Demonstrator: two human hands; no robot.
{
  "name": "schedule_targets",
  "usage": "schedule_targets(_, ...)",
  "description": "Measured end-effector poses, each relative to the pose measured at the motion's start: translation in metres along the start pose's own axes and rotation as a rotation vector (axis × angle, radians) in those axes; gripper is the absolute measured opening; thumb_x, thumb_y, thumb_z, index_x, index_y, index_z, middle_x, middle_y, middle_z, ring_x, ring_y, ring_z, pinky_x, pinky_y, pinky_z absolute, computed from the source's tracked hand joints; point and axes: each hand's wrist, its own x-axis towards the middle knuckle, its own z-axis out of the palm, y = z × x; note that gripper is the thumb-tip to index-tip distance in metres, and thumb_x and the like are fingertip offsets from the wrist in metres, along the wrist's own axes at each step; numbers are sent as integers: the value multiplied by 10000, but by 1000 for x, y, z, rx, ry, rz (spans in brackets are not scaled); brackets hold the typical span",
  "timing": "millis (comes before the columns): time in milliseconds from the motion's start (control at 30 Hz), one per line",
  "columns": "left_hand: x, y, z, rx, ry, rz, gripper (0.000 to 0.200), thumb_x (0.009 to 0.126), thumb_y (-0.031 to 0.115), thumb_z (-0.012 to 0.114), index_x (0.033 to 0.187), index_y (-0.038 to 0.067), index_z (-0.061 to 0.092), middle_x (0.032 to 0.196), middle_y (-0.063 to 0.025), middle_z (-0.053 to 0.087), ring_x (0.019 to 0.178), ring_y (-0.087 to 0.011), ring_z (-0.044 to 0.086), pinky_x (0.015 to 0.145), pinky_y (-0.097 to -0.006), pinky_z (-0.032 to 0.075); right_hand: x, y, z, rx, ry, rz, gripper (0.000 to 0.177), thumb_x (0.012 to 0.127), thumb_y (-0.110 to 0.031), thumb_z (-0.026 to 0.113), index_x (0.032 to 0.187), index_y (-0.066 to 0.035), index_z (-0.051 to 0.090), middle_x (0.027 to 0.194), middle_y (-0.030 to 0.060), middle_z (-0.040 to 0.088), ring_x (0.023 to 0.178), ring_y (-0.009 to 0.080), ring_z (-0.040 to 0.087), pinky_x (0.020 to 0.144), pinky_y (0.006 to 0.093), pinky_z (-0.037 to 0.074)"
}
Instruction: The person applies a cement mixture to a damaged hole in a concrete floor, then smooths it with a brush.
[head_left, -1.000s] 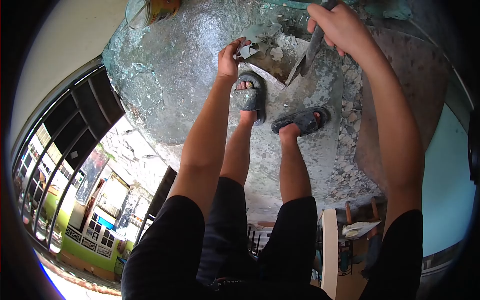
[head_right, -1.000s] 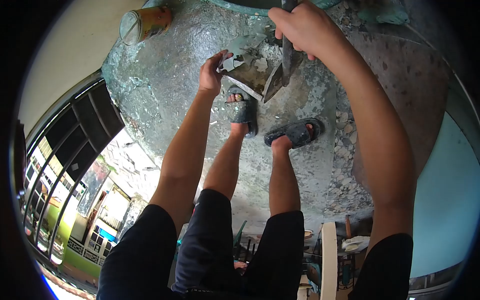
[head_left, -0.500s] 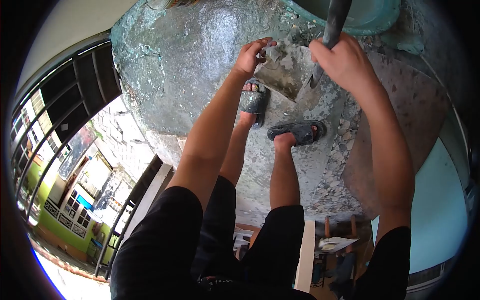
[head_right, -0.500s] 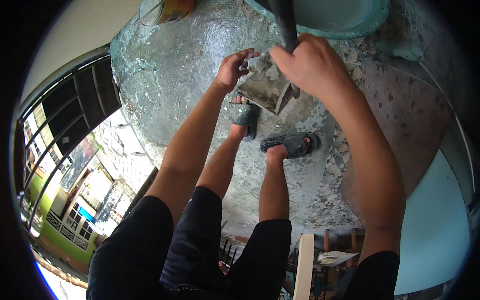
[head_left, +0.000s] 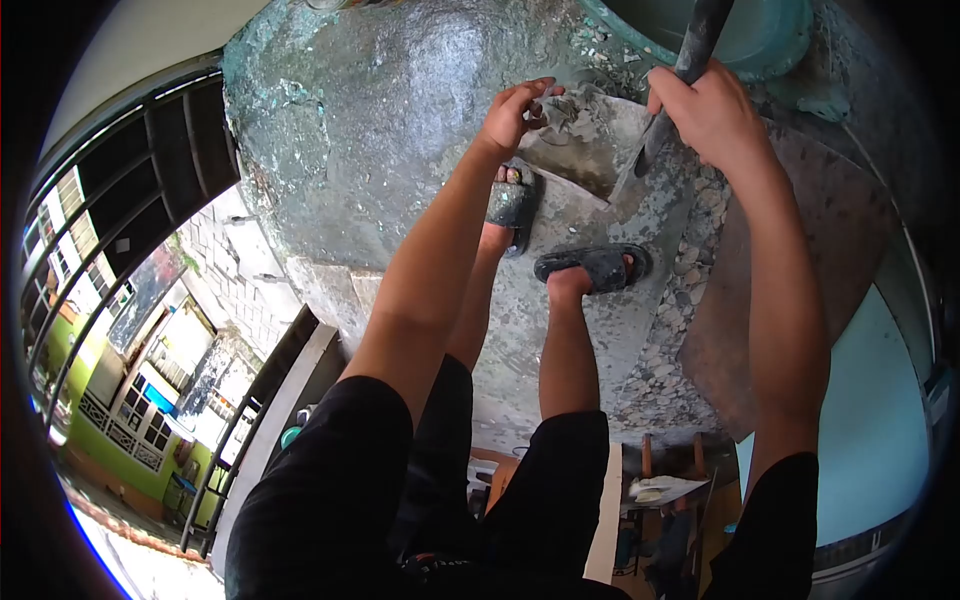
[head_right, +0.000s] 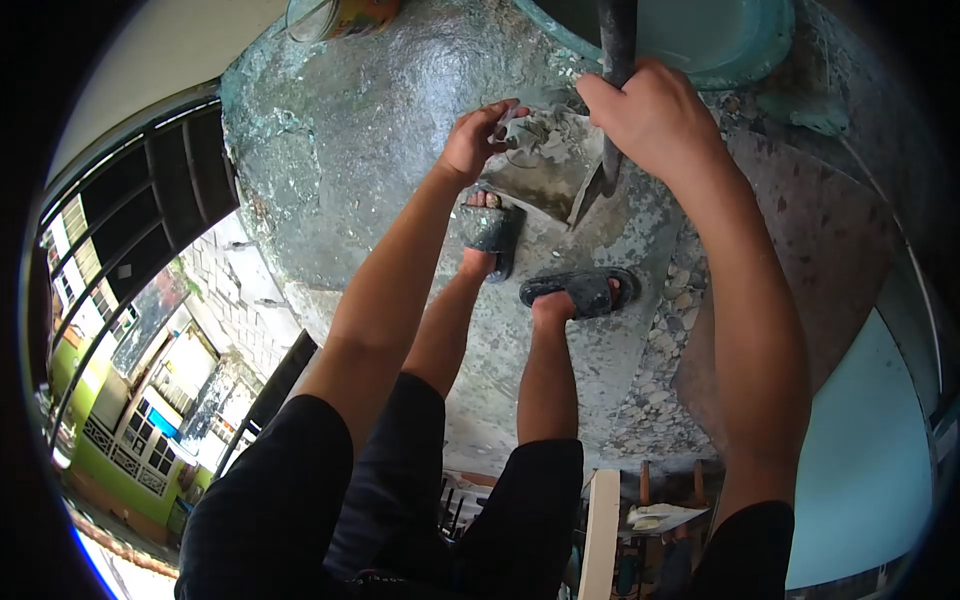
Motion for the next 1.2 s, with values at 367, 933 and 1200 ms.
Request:
schedule_targets(367,-4,-6,-1,-40,-22,-26,436,848,272,463,1202,18,491,1094,-11,589,678,-96,406,643,-246,400,6,-8,9,-29,0,-55,382,741,-345,513,665,28,559,561,177,543,558,348,562,590,393,442)
schedule_targets(933,-2,0,-1,-52,-59,16,428,857,263,449,1191,-1,491,1099,-27,581,593,-112,384,606,-246,377,6,-33,9,-97,-36,-40,384,740,-353,523,741,26,585,662,227,574,677,402,582,639,413,460)
schedule_targets(1200,-8,-7,-2,-117,-16,-24,431,859,269,456,1193,-1,483,1079,-30,587,592,-118,392,590,-240,364,3,-35,1,-39,-64,174,390,735,-349,521,704,35,584,652,221,580,662,390,589,630,410,458)
